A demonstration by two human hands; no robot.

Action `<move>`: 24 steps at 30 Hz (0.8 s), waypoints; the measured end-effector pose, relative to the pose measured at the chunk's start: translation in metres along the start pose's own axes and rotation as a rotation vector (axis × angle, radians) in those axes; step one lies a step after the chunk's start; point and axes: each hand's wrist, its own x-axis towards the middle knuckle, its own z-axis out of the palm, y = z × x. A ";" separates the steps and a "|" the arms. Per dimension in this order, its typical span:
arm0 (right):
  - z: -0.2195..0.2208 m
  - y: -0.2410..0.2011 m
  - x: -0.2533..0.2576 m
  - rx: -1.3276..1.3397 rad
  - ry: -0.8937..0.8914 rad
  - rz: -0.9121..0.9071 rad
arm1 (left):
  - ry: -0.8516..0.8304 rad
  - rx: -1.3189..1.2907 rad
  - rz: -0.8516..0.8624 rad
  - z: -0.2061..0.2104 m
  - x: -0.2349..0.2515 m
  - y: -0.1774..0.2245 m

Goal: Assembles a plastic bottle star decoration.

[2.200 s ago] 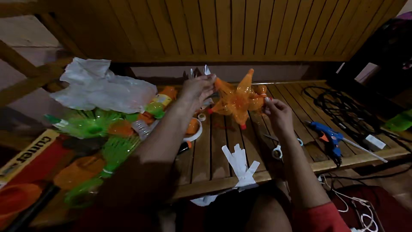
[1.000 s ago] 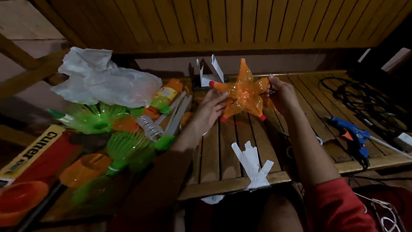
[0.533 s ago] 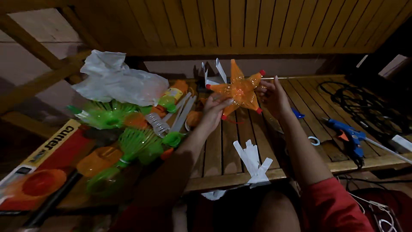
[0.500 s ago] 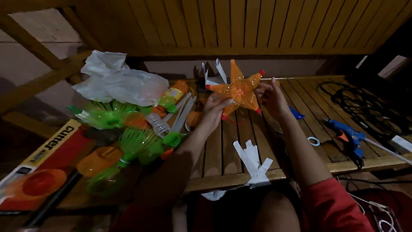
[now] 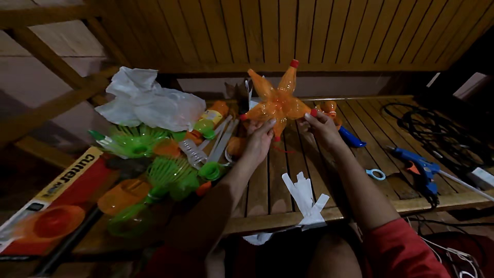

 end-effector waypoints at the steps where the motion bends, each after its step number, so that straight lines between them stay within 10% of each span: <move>1: 0.001 0.000 0.000 0.015 0.007 -0.014 | 0.002 0.001 0.002 0.001 0.000 -0.001; 18: 0.004 -0.005 0.000 0.104 0.153 -0.134 | 0.064 -0.018 -0.130 0.010 -0.007 -0.005; 24: -0.013 -0.049 0.023 -0.172 0.229 -0.170 | -0.235 0.142 -0.188 0.003 -0.010 -0.008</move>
